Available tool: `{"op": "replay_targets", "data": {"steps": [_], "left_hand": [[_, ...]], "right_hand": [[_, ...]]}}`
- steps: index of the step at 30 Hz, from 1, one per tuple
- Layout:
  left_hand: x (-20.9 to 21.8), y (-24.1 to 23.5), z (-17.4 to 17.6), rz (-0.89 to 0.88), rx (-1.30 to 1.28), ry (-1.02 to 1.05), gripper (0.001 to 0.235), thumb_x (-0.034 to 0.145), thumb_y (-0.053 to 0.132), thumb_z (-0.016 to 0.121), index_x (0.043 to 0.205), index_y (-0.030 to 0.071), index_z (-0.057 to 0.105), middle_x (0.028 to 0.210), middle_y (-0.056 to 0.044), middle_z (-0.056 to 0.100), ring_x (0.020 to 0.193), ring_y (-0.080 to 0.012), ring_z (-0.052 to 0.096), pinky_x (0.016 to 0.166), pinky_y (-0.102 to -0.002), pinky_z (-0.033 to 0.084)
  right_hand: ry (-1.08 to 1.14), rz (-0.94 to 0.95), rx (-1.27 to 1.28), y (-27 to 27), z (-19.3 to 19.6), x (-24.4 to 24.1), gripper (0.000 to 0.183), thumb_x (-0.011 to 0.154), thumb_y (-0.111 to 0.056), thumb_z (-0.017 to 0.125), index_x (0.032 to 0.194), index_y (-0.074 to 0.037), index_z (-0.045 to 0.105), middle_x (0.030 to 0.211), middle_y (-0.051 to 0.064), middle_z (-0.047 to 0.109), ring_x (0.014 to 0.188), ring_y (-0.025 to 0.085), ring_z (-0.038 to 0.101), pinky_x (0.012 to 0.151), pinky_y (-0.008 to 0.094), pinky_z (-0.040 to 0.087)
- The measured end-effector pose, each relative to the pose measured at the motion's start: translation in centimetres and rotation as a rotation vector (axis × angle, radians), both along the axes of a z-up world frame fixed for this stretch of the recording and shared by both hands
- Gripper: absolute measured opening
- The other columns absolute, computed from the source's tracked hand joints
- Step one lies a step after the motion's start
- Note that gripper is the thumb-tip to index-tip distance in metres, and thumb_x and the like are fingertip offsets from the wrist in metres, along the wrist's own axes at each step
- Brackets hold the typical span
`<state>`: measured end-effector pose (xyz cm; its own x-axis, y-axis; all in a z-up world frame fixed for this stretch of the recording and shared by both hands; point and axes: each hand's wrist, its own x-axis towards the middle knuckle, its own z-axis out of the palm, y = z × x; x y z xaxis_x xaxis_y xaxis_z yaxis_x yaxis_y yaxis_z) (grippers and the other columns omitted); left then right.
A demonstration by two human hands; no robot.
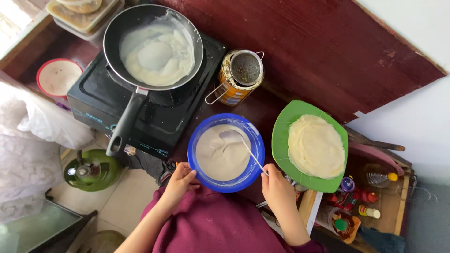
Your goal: Cooking crepes by stirring batter, pouring it into a frying pan, and stacking the finished crepes on a plate.
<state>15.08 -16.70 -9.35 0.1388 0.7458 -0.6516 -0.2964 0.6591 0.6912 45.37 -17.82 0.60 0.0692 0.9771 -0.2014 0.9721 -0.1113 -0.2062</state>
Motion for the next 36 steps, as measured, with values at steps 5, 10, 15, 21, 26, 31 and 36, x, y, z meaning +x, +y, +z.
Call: {"op": "replay_targets", "data": {"steps": [5, 10, 15, 21, 26, 31, 36], "left_hand": [[0.8, -1.3, -4.3, 0.094, 0.043, -0.038, 0.019, 0.104, 0.012, 0.053, 0.122, 0.008, 0.051, 0.098, -0.012, 0.062, 0.074, -0.0275, 0.072, 0.073, -0.047, 0.066], [1.0, -1.1, -6.7, 0.114, 0.100, -0.055, 0.018, 0.105, 0.012, 0.052, 0.123, 0.012, 0.047, 0.094, -0.011, 0.061, 0.070, -0.0290, 0.073, 0.069, -0.047, 0.068], [1.3, -1.3, -4.1, 0.170, 0.101, -0.039, 0.031, 0.104, 0.011, 0.052, 0.134, 0.013, 0.045, 0.097, -0.014, 0.061, 0.070, -0.0307, 0.072, 0.065, -0.047, 0.067], [1.4, -1.3, -4.0, 0.167, 0.100, -0.029, 0.050, 0.104, 0.012, 0.052, 0.152, 0.019, 0.041, 0.101, -0.015, 0.061, 0.072, -0.0312, 0.072, 0.065, -0.049, 0.067], [1.4, -0.7, 1.1, 0.119, 0.026, 0.050, 0.052, 0.101, 0.019, 0.052, 0.152, 0.019, 0.044, 0.095, -0.014, 0.066, 0.077, -0.0280, 0.072, 0.070, -0.041, 0.062], [1.2, -0.6, 1.6, 0.113, 0.010, 0.035, 0.050, 0.100, 0.016, 0.053, 0.150, 0.019, 0.047, 0.095, -0.015, 0.066, 0.074, -0.0283, 0.069, 0.072, -0.042, 0.062], [1.0, -0.4, 1.2, 0.124, 0.006, 0.015, 0.051, 0.099, 0.015, 0.055, 0.150, 0.018, 0.046, 0.093, -0.016, 0.065, 0.070, -0.0299, 0.068, 0.070, -0.042, 0.062]], "right_hand": [[-0.100, 0.150, 0.091, 1.3, -3.0, 0.1, 0.016, 0.104, -0.027, 0.050, 0.114, -0.015, 0.051, 0.081, 0.013, 0.070, 0.072, 0.032, 0.076, 0.064, 0.043, 0.063], [-0.209, 0.230, 0.136, 3.4, -5.2, -1.4, 0.016, 0.099, -0.020, 0.051, 0.109, -0.008, 0.051, 0.072, 0.010, 0.067, 0.066, 0.030, 0.075, 0.060, 0.041, 0.062], [-0.141, 0.347, 0.058, 3.5, -4.1, -2.6, 0.014, 0.100, -0.021, 0.050, 0.108, -0.012, 0.056, 0.074, 0.008, 0.070, 0.067, 0.029, 0.076, 0.060, 0.040, 0.061], [-0.138, 0.494, 0.062, 1.3, -4.4, -1.2, 0.014, 0.100, -0.027, 0.051, 0.107, -0.016, 0.057, 0.079, 0.008, 0.073, 0.068, 0.027, 0.077, 0.059, 0.038, 0.061], [-0.113, 0.507, 0.057, -0.6, -3.4, 0.2, 0.010, 0.100, -0.026, 0.058, 0.106, -0.019, 0.054, 0.076, 0.000, 0.066, 0.059, 0.028, 0.069, 0.042, 0.043, 0.051], [0.040, 0.245, -0.228, 0.3, -1.7, -0.6, 0.018, 0.100, -0.034, 0.053, 0.112, -0.022, 0.059, 0.078, 0.011, 0.074, 0.074, 0.044, 0.070, 0.063, 0.058, 0.051], [0.037, 0.263, -0.307, 1.2, 0.2, -1.7, 0.020, 0.102, -0.034, 0.049, 0.113, -0.021, 0.059, 0.086, 0.011, 0.075, 0.080, 0.043, 0.070, 0.065, 0.058, 0.049]]}}
